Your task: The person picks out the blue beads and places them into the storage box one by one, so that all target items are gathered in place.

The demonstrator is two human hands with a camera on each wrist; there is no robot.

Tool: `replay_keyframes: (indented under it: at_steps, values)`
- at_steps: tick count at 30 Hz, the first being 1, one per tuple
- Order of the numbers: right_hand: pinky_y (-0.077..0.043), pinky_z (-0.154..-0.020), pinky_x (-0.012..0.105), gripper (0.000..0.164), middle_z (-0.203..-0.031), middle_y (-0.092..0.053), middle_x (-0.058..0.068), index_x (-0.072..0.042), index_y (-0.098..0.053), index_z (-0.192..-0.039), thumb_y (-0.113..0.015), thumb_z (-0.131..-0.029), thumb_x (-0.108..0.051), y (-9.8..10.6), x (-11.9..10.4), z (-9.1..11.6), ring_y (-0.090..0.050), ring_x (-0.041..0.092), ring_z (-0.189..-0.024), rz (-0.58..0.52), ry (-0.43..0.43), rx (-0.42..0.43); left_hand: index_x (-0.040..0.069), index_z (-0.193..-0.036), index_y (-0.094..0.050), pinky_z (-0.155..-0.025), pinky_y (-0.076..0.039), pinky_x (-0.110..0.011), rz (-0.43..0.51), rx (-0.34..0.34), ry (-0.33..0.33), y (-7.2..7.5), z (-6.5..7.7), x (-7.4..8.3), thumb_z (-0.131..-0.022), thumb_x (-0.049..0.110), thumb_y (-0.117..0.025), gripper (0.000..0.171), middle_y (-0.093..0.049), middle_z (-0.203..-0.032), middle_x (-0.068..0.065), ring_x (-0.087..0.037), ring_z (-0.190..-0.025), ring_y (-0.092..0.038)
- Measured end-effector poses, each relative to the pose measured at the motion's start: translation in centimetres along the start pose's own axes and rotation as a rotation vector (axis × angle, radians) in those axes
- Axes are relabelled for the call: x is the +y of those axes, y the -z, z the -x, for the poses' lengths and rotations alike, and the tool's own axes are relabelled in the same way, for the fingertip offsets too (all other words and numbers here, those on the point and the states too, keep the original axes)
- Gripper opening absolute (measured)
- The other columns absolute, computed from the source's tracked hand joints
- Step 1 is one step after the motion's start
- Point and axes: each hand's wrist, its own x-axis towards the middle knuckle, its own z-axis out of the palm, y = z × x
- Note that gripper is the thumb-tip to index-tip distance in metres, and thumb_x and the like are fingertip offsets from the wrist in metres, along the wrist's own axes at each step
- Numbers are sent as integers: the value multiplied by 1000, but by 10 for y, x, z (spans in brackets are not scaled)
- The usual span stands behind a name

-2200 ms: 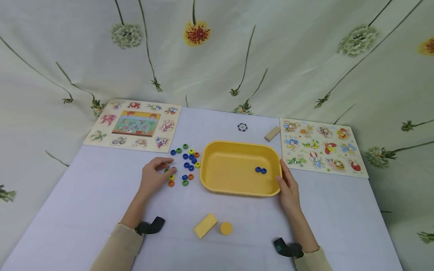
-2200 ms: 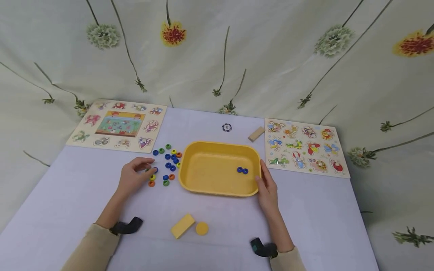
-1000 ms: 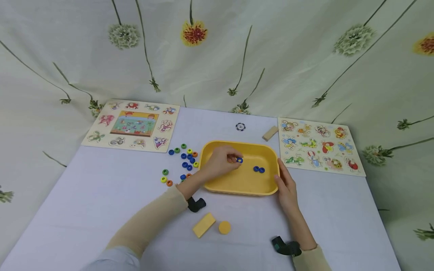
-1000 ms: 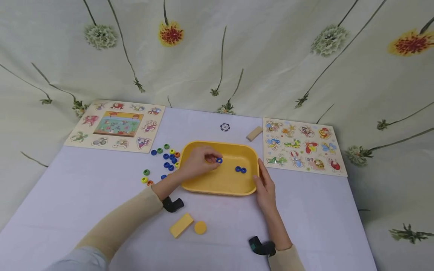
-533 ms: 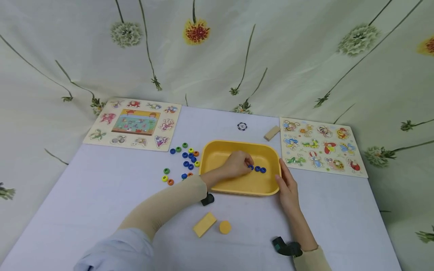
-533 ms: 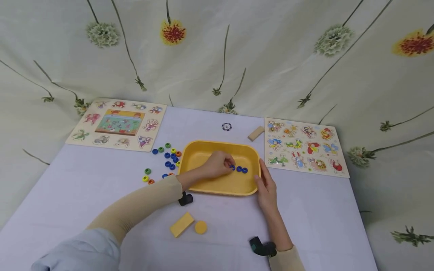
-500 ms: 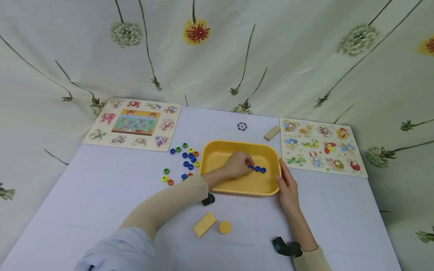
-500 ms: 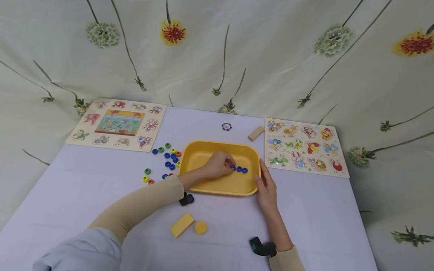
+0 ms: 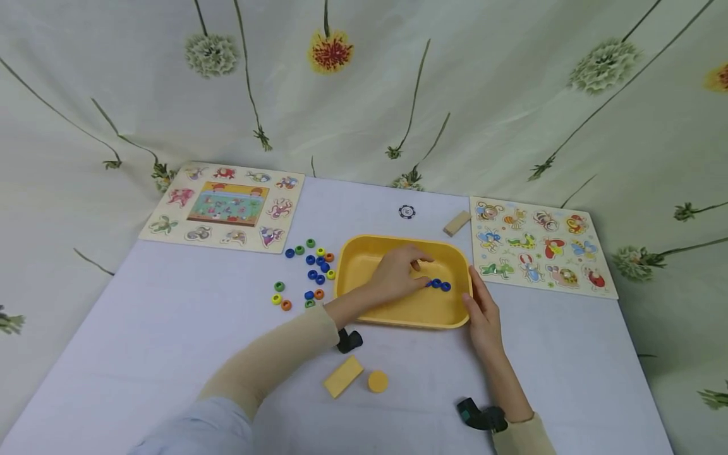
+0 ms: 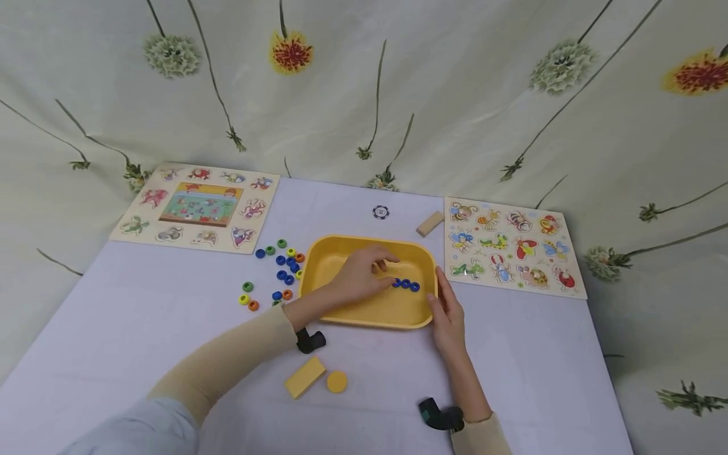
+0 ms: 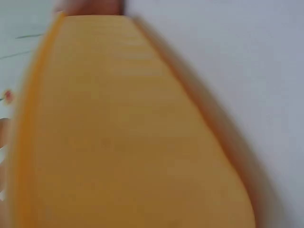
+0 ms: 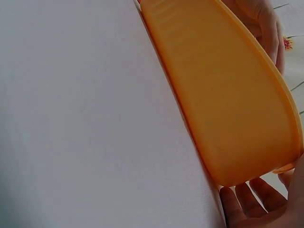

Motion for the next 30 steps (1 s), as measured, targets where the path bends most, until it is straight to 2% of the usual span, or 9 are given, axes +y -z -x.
replay_keyframes:
  at_steps: [3, 7, 8, 10, 14, 16, 19, 25, 30]
  values:
    - [-27, -95, 6, 48, -145, -26, 3, -12, -27, -139, -38, -93, -7, 0, 0, 1, -24, 18, -132, -2, -2, 0, 11, -104, -64, -67, -48, -20, 50, 122, -65, 25, 20, 3, -72, 18, -71, 33, -60, -101, -1, -10, -79, -57]
    - [-27, -95, 6, 48, -145, -26, 3, -11, -27, -139, -38, -93, -7, 0, 0, 0, -24, 18, -132, -8, -1, 2, 9, -103, -64, -70, -49, -25, 82, 255, -97, 61, 57, -8, -72, 14, -71, 32, -59, -100, -2, -15, -82, -57]
    - [-27, -95, 6, 48, -145, -26, 3, -11, -27, -139, -38, -93, -7, -1, 0, 0, -24, 18, -132, -10, 0, 2, 7, -102, -64, -71, -49, -26, 94, 276, -82, 71, 66, -10, -72, 11, -71, 31, -59, -99, -4, -17, -83, -56]
    - [-26, -95, 6, 48, -145, -26, 3, -10, -27, -139, -38, -93, -7, -1, 0, 0, -24, 18, -133, -12, -1, 2, 7, -103, -63, -72, -48, -25, 109, 316, -58, 85, 84, -24, -72, 11, -72, 32, -59, -99, -5, -19, -84, -56]
    - [-27, -96, 7, 48, -145, -26, 3, -11, -27, -140, -38, -93, -7, -1, 1, 0, -23, 17, -133, -23, -4, 2, 8, -104, -63, -75, -49, -34, 102, 366, 62, 103, 114, -52, -72, 11, -72, 33, -60, -100, -5, -18, -88, -56]
    - [-26, -96, 7, 48, -145, -26, 3, -11, -27, -140, -38, -93, -6, 0, 2, 0, -23, 16, -133, -26, -3, 4, 11, -104, -63, -75, -48, -40, 75, 384, 121, 105, 125, -69, -73, 13, -72, 33, -60, -100, -1, -13, -89, -55]
    - [-26, -96, 7, 48, -145, -25, 3, -11, -27, -140, -37, -93, -6, 1, 3, -1, -23, 16, -133, -35, 3, 5, 11, -104, -63, -77, -47, -40, 51, 389, 188, 107, 136, -83, -74, 16, -71, 32, -60, -99, 2, -10, -89, -54]
    - [-26, -96, 6, 48, -145, -25, 3, -11, -27, -139, -37, -93, -6, 0, 4, 0, -23, 15, -133, -40, 1, 8, 12, -103, -64, -77, -43, -32, 71, 382, 245, 103, 148, -100, -75, 18, -70, 30, -60, -99, 0, -12, -89, -53]
    - [-26, -96, 6, 47, -145, -25, 5, -10, -26, -139, -37, -94, -7, -1, 3, 0, -23, 16, -133, -45, -2, 4, 17, -103, -64, -77, -43, -23, 72, 318, 308, 93, 154, -109, -76, 18, -68, 28, -60, -100, 3, -10, -90, -51]
